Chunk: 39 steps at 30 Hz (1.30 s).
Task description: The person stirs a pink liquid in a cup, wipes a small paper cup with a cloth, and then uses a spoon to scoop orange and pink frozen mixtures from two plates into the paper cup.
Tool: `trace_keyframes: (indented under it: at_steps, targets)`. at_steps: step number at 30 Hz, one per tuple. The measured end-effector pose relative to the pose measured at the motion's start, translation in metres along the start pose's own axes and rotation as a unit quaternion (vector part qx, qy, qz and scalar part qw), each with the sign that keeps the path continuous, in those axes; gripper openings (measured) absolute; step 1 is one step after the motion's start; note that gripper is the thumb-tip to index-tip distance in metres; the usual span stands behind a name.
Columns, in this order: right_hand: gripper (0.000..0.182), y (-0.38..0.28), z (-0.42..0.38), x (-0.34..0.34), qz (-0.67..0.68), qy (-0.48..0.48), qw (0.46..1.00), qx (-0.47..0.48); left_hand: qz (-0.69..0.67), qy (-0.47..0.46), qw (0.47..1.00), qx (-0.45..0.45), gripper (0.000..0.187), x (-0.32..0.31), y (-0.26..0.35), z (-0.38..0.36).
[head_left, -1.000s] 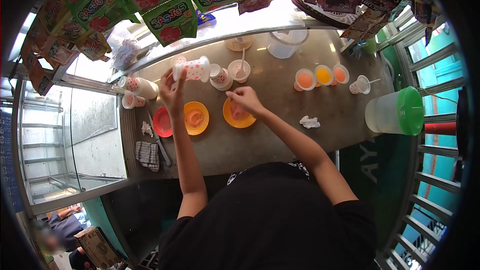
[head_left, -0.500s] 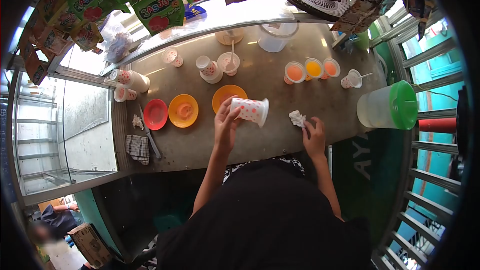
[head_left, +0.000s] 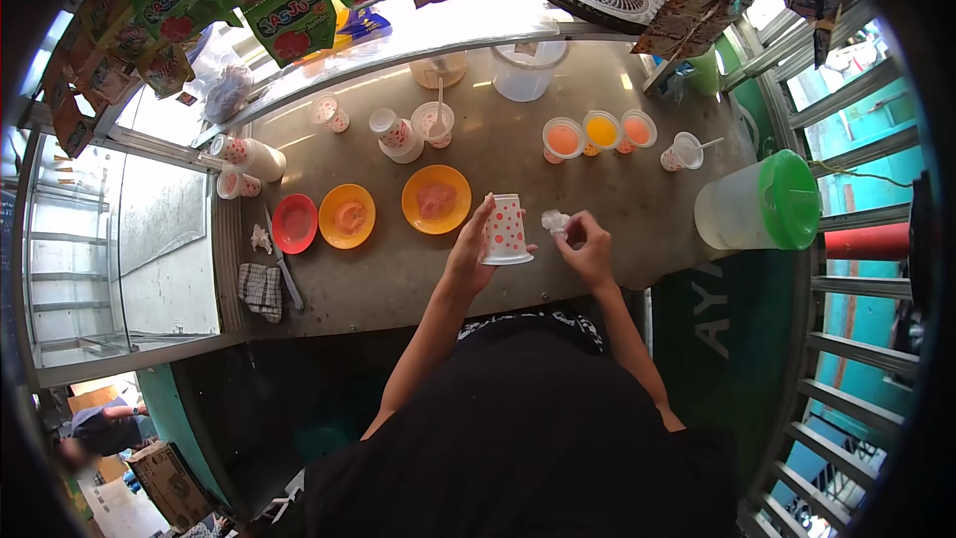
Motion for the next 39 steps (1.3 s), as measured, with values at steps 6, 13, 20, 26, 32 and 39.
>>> trace_keyframes:
  at_steps: [6,13,20,26,32,39]
  targets:
    - [0.021,-0.115,0.009,0.05,0.239,0.06,0.955,0.165,-0.051,0.025,0.998,0.034,0.046,-0.007,-0.004,0.002]
    - [0.023,-0.136,0.009,0.031,0.118,0.02,0.96,0.255,-0.028,-0.045,0.999,-0.013,0.042,0.006,0.0,0.016]
    - [0.02,-0.126,0.034,0.032,0.164,0.174,0.952,0.193,-0.014,-0.071,0.997,0.018,0.043,-0.01,0.0,0.021]
    - [0.019,-0.126,0.033,0.03,0.206,0.197,0.947,0.148,-0.113,-0.08,0.99,0.036,0.04,-0.015,0.008,0.026]
    - [0.02,-0.131,0.013,0.024,0.221,0.019,0.953,0.205,-0.187,-0.125,0.974,0.042,0.044,0.015,0.002,0.034]
    - [0.056,-0.135,0.034,0.04,0.233,0.122,0.944,0.201,-0.009,-0.082,0.996,-0.017,0.037,-0.022,0.006,0.008]
Point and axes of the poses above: each hand's wrist, its own z-axis towards the middle knuckle, its own x-axis out of the back of the hand, y = z × x, the point moved 5 cm from there along z, towards the middle knuckle, and after that the axes turned 5 degrees about x, right-handed, at the moved point
